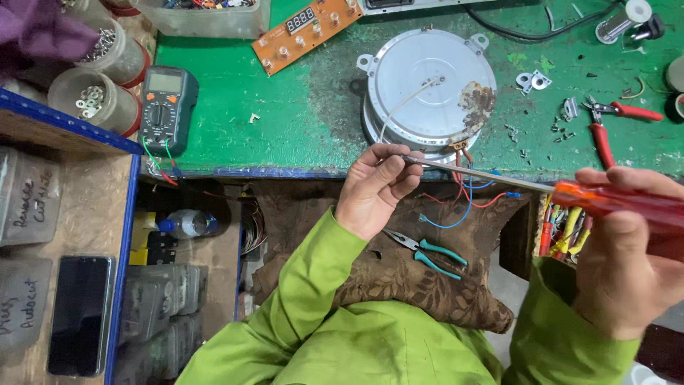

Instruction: The person uses a screwdriver to loosen and remove screws from a circular metal component on a green workbench.

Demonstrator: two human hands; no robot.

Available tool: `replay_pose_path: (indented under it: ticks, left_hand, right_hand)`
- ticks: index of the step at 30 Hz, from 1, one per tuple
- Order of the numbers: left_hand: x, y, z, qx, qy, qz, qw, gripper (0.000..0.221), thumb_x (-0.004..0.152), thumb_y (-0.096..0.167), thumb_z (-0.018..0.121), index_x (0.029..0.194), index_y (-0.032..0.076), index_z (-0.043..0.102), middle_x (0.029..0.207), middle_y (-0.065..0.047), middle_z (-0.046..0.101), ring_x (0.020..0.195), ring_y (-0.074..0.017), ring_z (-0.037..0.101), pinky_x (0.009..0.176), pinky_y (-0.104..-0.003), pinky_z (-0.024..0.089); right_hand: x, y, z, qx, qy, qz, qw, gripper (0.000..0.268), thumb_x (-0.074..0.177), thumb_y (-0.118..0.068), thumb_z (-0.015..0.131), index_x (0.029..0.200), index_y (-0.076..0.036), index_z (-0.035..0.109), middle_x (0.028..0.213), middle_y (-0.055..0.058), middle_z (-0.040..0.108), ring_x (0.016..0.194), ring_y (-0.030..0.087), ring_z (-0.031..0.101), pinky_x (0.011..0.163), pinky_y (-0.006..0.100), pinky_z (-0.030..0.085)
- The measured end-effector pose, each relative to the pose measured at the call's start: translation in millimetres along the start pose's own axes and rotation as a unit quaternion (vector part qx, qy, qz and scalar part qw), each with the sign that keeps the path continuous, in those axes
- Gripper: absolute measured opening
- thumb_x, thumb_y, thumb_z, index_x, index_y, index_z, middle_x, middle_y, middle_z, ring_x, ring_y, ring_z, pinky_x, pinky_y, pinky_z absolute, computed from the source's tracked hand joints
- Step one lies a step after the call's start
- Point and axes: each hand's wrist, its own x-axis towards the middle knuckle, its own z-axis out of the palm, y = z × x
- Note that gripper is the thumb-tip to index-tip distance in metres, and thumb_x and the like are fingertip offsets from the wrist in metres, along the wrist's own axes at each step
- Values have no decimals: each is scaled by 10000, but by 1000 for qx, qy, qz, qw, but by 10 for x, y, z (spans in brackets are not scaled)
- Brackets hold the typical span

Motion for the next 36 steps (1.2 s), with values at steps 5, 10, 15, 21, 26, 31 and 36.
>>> replay_pose_path:
  ticks: [5, 10, 15, 21, 26, 31, 36]
  left_hand:
    - [-32, 6, 61, 16, -3, 19, 1000, 181, 1008, 26, 749, 1166, -33, 683, 1199, -302, 739, 961, -286, 793, 864, -308, 694]
    - [-108, 291, 280, 241, -39, 67, 968, 374, 965, 67, 799, 1287, 7, 618, 1270, -242, 734, 1086, -285, 765, 1004, -369, 658]
    - [-180, 392, 90, 723, -46, 229, 650, 332, 969, 91, 818, 1278, 92, 699, 1166, -83, 710, 917, -179, 734, 900, -325, 625]
    - [-151, 118, 84, 834, -99, 298, 454, 451, 899, 69, 884, 1303, 85, 683, 1215, -139, 620, 1000, -347, 589, 894, -476, 517]
    - [-37, 13, 141, 788, -140, 362, 479, 89, 1078, 6, 635, 1149, -5, 688, 1050, -164, 606, 905, -358, 569, 827, -456, 504]
    - [58, -67, 158, 762, -147, 418, 472, 34, 1049, -22, 701, 1065, -17, 730, 973, -130, 640, 826, -326, 582, 752, -433, 511]
    - [110, -89, 57, 757, -153, 463, 435, 85, 1018, -68, 742, 1076, -7, 757, 1011, -141, 667, 821, -328, 642, 746, -444, 578]
  right_hand:
    - [-7, -3, -100, -19, -81, -4, 997, 524, 1171, -361, 619, 1427, 73, 477, 1446, 272, 572, 1309, 475, 722, 1242, 596, 705]
    - [-26, 204, -265, 36, -16, 57, 998, 459, 1170, -370, 656, 1471, -60, 501, 1439, 149, 583, 1299, 388, 702, 1259, 530, 693]
    - [70, 437, -693, 16, -30, 123, 992, 549, 1184, -528, 548, 1536, -109, 509, 1557, 44, 502, 1519, 265, 611, 1341, 355, 593]
    - [106, 368, -686, 33, -25, 137, 990, 591, 1139, -607, 614, 1546, -193, 508, 1581, -48, 483, 1564, 207, 551, 1449, 372, 504]
    - [51, 175, -631, -36, -35, 129, 990, 587, 1186, -534, 549, 1552, -81, 482, 1520, 53, 514, 1498, 262, 656, 1369, 364, 591]
    - [63, 121, -583, -42, -32, 124, 991, 583, 1165, -513, 567, 1522, -56, 500, 1501, 85, 532, 1463, 300, 672, 1370, 408, 607]
    - [148, 19, -462, -48, -53, 109, 991, 534, 1183, -470, 559, 1497, -41, 507, 1440, 122, 548, 1438, 323, 686, 1383, 452, 641]
